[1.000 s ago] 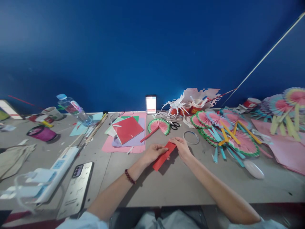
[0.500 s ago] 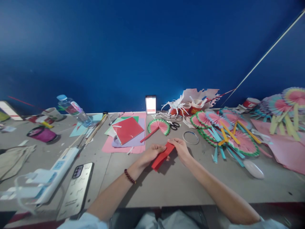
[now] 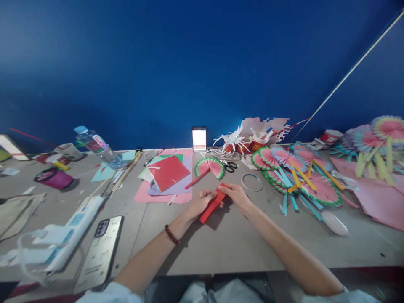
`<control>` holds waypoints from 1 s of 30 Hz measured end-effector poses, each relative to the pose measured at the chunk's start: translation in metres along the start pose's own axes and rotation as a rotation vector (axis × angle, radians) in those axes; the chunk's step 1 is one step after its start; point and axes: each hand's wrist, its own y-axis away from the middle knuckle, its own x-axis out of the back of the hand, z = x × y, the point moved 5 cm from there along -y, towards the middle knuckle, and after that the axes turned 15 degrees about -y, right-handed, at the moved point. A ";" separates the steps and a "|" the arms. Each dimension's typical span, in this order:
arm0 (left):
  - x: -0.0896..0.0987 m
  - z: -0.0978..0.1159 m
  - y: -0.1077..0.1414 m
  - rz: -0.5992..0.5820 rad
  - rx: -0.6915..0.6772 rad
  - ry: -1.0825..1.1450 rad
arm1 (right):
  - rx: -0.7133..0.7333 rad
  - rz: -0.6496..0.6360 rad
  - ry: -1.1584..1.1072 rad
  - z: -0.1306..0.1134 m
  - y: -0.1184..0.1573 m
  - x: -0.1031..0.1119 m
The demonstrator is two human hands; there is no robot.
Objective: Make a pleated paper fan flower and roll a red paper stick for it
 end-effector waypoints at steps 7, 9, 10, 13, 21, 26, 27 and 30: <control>-0.006 0.000 0.001 -0.106 0.048 0.045 | 0.058 0.059 -0.030 -0.004 0.003 0.001; -0.006 -0.001 0.001 -0.132 0.070 0.066 | 0.100 0.096 -0.024 -0.006 0.002 0.004; -0.006 -0.002 0.001 -0.141 0.076 0.072 | 0.115 0.104 -0.026 -0.007 0.002 0.005; -0.005 -0.006 -0.001 -0.145 0.089 0.080 | 0.123 0.106 -0.050 -0.007 0.001 0.006; -0.004 -0.010 -0.003 -0.133 0.108 0.071 | 0.125 0.108 -0.072 -0.005 0.002 0.005; -0.003 -0.009 -0.003 -0.104 0.117 0.064 | 0.144 0.124 -0.070 -0.006 0.001 0.005; -0.003 -0.009 -0.003 -0.102 0.112 0.062 | 0.147 0.125 -0.064 -0.006 0.001 0.005; -0.002 -0.008 -0.003 -0.094 0.100 0.050 | 0.157 0.124 -0.043 -0.007 0.001 0.006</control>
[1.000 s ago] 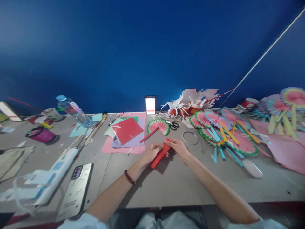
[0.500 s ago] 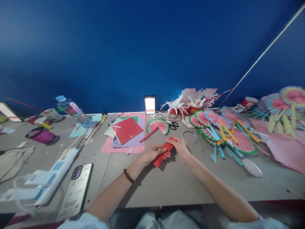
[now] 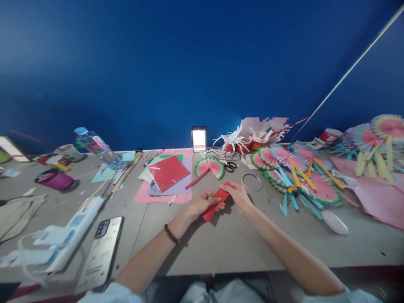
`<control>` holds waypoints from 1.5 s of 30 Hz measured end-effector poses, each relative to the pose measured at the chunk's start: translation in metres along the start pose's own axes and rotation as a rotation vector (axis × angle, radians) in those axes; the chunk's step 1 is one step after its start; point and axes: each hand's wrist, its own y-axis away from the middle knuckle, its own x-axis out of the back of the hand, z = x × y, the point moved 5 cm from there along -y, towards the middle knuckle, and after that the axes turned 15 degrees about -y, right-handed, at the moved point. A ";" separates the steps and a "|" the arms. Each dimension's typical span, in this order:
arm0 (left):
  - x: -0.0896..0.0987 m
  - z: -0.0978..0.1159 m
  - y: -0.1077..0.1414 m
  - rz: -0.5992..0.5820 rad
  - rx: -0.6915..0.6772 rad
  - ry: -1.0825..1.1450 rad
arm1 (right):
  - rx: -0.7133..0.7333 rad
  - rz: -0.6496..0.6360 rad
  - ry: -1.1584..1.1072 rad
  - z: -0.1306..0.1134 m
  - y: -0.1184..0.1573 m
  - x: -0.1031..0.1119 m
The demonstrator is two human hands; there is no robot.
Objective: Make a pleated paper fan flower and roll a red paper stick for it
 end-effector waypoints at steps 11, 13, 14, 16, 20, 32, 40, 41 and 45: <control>0.000 0.001 0.001 0.057 -0.028 0.014 | -0.135 -0.083 -0.098 0.014 0.003 -0.009; 0.003 0.002 0.000 0.087 -0.049 0.014 | -0.190 -0.128 -0.173 0.016 0.003 -0.012; 0.004 0.002 -0.001 0.107 -0.056 0.016 | -0.200 -0.142 -0.200 0.016 0.004 -0.013; 0.006 0.002 -0.001 0.123 -0.062 0.015 | -0.205 -0.151 -0.208 0.017 0.003 -0.014; 0.005 0.000 -0.002 0.088 -0.070 0.008 | -0.195 -0.129 -0.110 0.019 0.003 -0.012; 0.000 0.001 -0.002 0.069 -0.096 -0.004 | -0.125 -0.063 -0.086 0.014 0.007 -0.014; -0.002 0.011 0.006 0.112 -0.149 -0.164 | -0.033 -0.037 -0.046 0.004 0.004 -0.012; -0.002 0.011 0.006 0.106 -0.157 -0.166 | -0.031 -0.049 -0.042 0.004 0.004 -0.012; -0.002 0.010 0.003 0.099 -0.179 -0.151 | -0.044 -0.058 -0.030 0.009 0.003 -0.010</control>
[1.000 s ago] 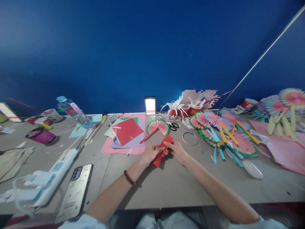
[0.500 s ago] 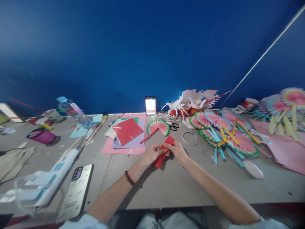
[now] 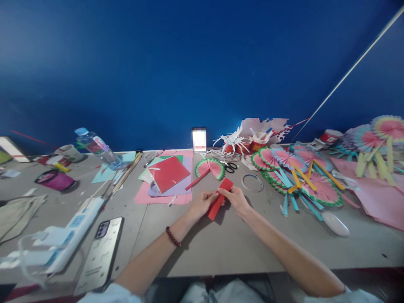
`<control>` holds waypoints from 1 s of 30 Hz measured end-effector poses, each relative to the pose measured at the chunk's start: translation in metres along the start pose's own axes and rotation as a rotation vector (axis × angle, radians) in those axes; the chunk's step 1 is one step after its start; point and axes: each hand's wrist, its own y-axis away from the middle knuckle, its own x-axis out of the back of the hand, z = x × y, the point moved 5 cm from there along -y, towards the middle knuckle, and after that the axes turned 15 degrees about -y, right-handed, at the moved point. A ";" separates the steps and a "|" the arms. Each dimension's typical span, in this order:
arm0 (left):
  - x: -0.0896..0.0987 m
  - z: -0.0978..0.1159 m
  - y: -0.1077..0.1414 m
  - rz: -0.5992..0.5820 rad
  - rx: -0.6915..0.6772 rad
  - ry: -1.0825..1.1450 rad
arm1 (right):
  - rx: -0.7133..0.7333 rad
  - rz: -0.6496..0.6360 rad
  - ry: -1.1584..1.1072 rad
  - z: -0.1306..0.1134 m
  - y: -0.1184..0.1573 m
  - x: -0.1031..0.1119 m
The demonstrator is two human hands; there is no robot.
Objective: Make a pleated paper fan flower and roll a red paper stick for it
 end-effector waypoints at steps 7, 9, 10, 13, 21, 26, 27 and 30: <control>0.001 -0.003 -0.001 0.021 0.005 -0.015 | -0.007 0.044 0.002 0.006 0.000 0.002; 0.001 -0.002 -0.001 0.031 0.010 -0.002 | -0.004 0.059 -0.005 0.003 0.002 0.001; 0.000 -0.002 0.000 0.033 0.013 0.000 | -0.001 0.066 -0.012 0.002 0.002 0.001; 0.000 -0.002 0.000 0.034 0.023 -0.006 | 0.003 0.092 -0.047 -0.001 0.003 0.001; 0.000 -0.004 0.001 0.032 0.049 0.002 | 0.124 0.178 -0.068 -0.007 -0.002 0.013; 0.000 -0.010 -0.002 0.038 0.056 0.052 | 0.092 0.137 -0.103 0.000 -0.007 0.015; 0.000 -0.011 -0.002 0.044 0.059 0.055 | 0.077 0.117 -0.118 0.001 -0.007 0.014; 0.001 -0.013 -0.002 0.072 0.064 0.052 | 0.067 0.080 -0.183 0.001 -0.007 0.011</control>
